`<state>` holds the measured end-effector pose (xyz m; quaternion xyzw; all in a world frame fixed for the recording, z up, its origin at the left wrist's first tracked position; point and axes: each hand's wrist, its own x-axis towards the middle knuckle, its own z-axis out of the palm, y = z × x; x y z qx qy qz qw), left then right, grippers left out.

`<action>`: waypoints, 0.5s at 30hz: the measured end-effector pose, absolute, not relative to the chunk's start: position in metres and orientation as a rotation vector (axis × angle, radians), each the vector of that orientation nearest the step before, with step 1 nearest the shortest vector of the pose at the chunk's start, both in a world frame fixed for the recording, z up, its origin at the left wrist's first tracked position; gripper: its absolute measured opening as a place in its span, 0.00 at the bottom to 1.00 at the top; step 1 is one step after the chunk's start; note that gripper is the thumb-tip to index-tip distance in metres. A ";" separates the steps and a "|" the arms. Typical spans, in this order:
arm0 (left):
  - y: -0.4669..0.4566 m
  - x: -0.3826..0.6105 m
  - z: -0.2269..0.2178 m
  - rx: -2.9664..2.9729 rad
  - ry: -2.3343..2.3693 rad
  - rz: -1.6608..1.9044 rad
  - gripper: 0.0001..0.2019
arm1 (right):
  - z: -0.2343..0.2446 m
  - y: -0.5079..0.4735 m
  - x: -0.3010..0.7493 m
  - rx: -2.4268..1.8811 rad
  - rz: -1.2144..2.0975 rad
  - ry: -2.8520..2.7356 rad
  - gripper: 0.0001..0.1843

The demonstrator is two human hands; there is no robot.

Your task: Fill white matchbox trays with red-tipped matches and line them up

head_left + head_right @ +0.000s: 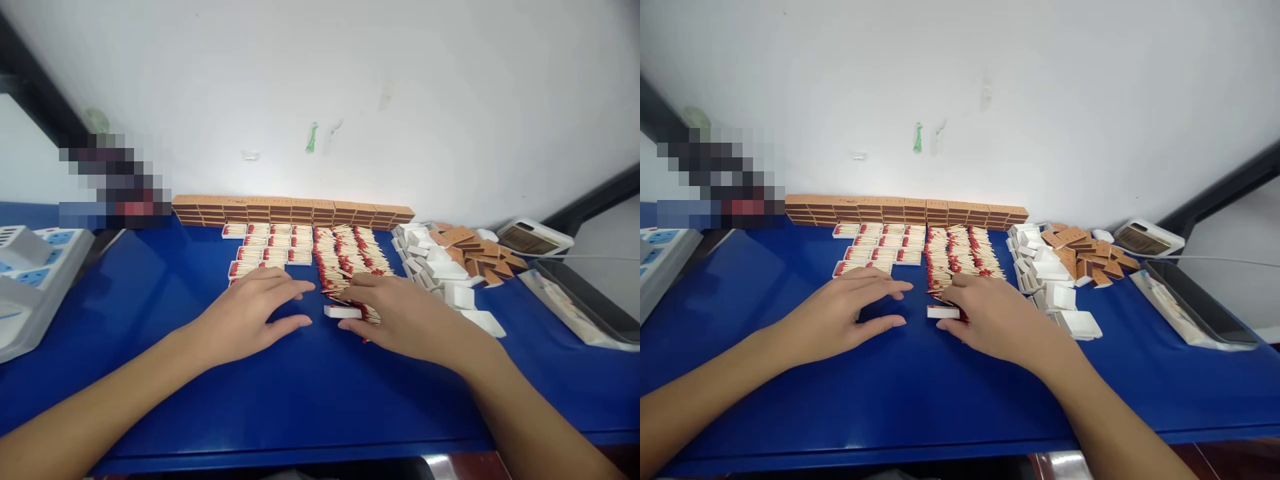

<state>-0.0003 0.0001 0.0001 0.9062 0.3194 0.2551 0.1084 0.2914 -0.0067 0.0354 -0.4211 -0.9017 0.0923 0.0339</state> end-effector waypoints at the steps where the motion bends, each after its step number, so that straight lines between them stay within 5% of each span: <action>1: 0.000 0.000 0.000 2.673 0.935 0.746 0.19 | 0.035 -0.006 0.292 -1.295 0.250 -2.757 0.14; 15: -0.019 -0.006 0.007 2.905 0.760 0.667 0.09 | 0.025 0.003 0.293 -1.334 -0.029 -2.664 0.09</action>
